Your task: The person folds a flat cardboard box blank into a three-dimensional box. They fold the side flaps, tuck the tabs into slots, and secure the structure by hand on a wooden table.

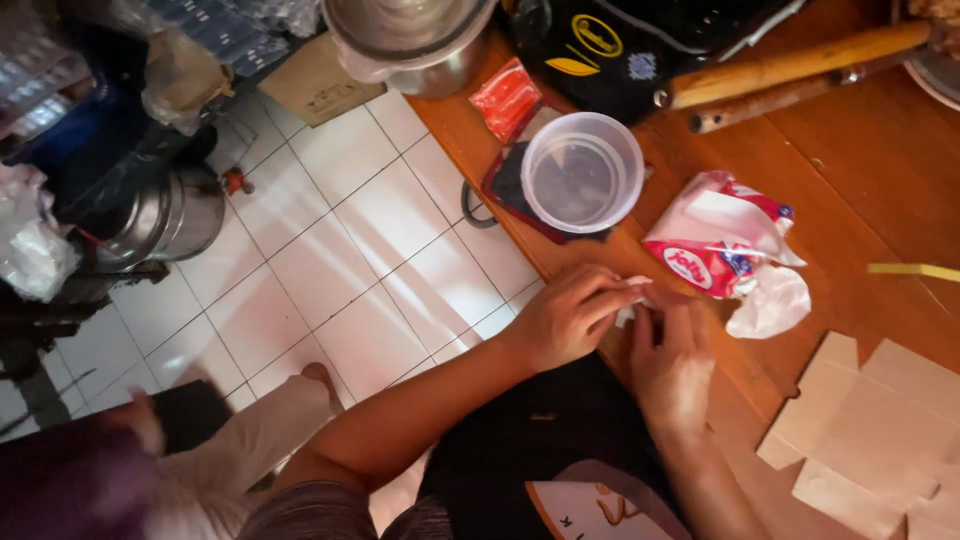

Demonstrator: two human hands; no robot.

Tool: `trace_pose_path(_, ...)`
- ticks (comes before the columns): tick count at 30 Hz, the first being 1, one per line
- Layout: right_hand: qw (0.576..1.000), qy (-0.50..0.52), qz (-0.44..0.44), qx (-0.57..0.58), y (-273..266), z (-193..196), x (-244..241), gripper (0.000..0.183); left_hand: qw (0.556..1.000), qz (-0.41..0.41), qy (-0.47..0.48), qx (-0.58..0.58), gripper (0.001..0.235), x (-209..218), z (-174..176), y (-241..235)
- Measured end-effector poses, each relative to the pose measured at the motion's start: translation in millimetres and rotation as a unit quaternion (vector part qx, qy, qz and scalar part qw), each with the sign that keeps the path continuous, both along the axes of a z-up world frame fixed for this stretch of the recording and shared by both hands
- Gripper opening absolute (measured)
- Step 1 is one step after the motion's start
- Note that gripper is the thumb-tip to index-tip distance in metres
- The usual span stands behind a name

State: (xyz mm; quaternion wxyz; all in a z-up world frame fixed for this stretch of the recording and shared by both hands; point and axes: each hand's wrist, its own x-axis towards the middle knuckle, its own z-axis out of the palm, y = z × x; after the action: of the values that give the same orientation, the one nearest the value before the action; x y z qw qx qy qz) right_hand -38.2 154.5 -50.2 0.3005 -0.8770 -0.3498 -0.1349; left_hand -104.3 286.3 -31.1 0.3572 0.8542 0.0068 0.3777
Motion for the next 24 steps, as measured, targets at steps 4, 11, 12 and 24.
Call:
trace_pose_path(4, 1.000, -0.011, 0.010, 0.008, -5, -3, 6, 0.009, 0.998, 0.004, -0.027, 0.052, 0.012, -3, -2, -5)
trace_pose_path(11, 0.993, 0.068, 0.091, 0.037, -13, 35, 2, 0.019, 0.996, 0.005, -0.017, 0.088, 0.015, -4, -6, -6)
trace_pose_path(12, 0.991, 0.081, 0.106, 0.020, -16, 38, 0, 0.027, 0.995, 0.011, -0.010, 0.098, 0.009, -4, -3, -5)
trace_pose_path(24, 0.991, 0.107, 0.078, -0.022, -23, 71, -1, 0.034, 0.982, 0.082, -0.040, 0.168, 0.007, 9, -4, -15)
